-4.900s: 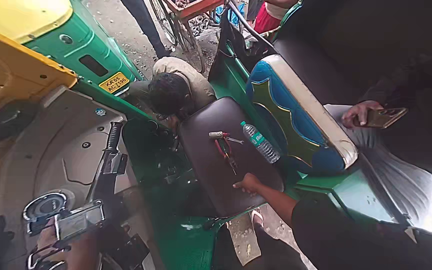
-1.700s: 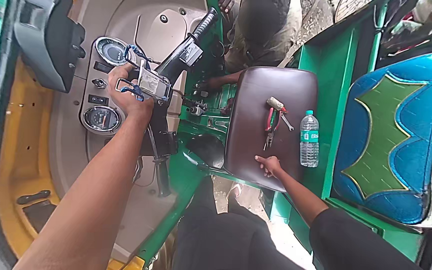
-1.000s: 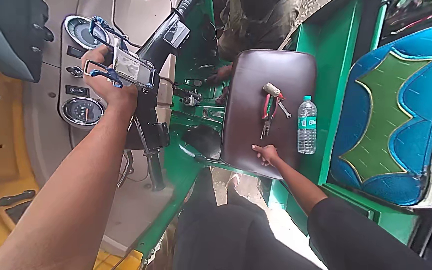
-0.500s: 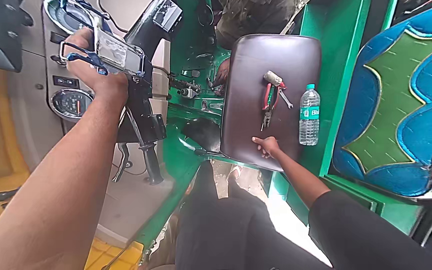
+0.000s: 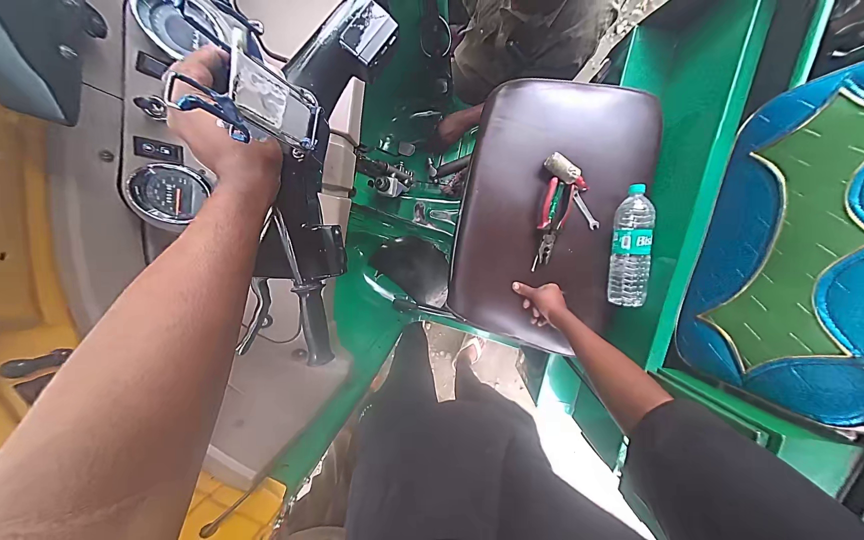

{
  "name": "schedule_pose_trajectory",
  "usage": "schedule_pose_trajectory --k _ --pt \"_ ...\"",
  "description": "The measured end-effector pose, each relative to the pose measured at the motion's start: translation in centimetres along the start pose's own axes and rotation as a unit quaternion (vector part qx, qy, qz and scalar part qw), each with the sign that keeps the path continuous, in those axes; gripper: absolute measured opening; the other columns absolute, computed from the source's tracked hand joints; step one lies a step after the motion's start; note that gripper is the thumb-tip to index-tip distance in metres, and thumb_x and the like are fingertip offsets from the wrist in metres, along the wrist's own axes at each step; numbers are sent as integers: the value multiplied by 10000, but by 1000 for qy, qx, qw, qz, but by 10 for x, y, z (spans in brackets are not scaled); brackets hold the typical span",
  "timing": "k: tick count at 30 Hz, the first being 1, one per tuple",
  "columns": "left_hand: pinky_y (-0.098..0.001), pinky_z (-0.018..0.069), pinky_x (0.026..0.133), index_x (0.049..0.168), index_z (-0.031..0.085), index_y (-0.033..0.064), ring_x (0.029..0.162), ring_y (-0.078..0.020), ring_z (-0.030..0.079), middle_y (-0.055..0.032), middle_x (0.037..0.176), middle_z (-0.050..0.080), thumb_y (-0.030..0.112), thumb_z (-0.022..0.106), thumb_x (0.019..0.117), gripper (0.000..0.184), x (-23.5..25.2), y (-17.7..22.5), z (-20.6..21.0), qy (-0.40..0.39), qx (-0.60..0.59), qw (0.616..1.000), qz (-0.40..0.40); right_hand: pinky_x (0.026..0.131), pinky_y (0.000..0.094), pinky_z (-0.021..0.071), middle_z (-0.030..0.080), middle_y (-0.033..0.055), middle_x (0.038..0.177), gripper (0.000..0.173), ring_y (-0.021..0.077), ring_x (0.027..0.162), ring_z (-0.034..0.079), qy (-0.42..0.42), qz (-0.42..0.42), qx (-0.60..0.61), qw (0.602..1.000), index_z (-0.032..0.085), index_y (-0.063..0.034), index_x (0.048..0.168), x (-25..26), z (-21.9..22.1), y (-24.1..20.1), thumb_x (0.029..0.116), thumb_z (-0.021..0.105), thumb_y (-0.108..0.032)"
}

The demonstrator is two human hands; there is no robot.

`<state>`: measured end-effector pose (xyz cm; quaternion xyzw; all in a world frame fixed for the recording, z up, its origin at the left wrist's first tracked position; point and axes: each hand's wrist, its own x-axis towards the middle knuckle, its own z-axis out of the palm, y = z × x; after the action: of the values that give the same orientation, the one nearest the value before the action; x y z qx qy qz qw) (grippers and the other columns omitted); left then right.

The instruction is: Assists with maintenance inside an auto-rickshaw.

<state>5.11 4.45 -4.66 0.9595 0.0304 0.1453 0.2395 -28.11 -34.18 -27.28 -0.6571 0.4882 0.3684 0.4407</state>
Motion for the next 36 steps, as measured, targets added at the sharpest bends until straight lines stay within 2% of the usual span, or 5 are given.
schedule_pose_trajectory --k 7,12,16,28,36 --pt "-255 471 1005 1167 711 131 1172 -74 619 -22 1221 698 259 726 734 452 3 -16 11 49 -48 997 19 381 335 495 575 8 488 578 140 361 528 2 2 6 1000 635 -104 660 1 -1 -1 874 747 -629" --pt "-273 463 1017 1173 705 124 1194 -99 611 -50 1250 686 193 710 710 469 2 -16 11 41 -37 998 25 383 340 497 570 14 482 587 143 360 527 0 4 5 1000 636 -103 643 0 -1 0 868 752 -633" --pt "-286 436 1069 1223 698 122 1246 -117 588 -57 1291 672 186 688 771 457 3 -16 10 35 -31 999 16 377 341 494 580 17 487 595 144 357 528 2 2 5 1000 632 -104 640 0 -2 -1 860 754 -643" --pt "-274 449 1063 1179 715 96 1225 -113 606 -65 1236 698 169 679 813 375 3 -20 12 52 -60 996 41 382 352 502 589 21 498 595 150 360 534 1 5 8 1000 631 -100 647 -1 0 0 854 761 -642" --pt "-282 477 1028 1161 709 79 1199 -124 614 -80 1225 687 186 714 783 393 3 -20 16 56 -108 992 35 379 353 496 578 21 486 597 153 360 530 -1 5 13 1000 636 -102 640 2 -3 2 844 767 -648"
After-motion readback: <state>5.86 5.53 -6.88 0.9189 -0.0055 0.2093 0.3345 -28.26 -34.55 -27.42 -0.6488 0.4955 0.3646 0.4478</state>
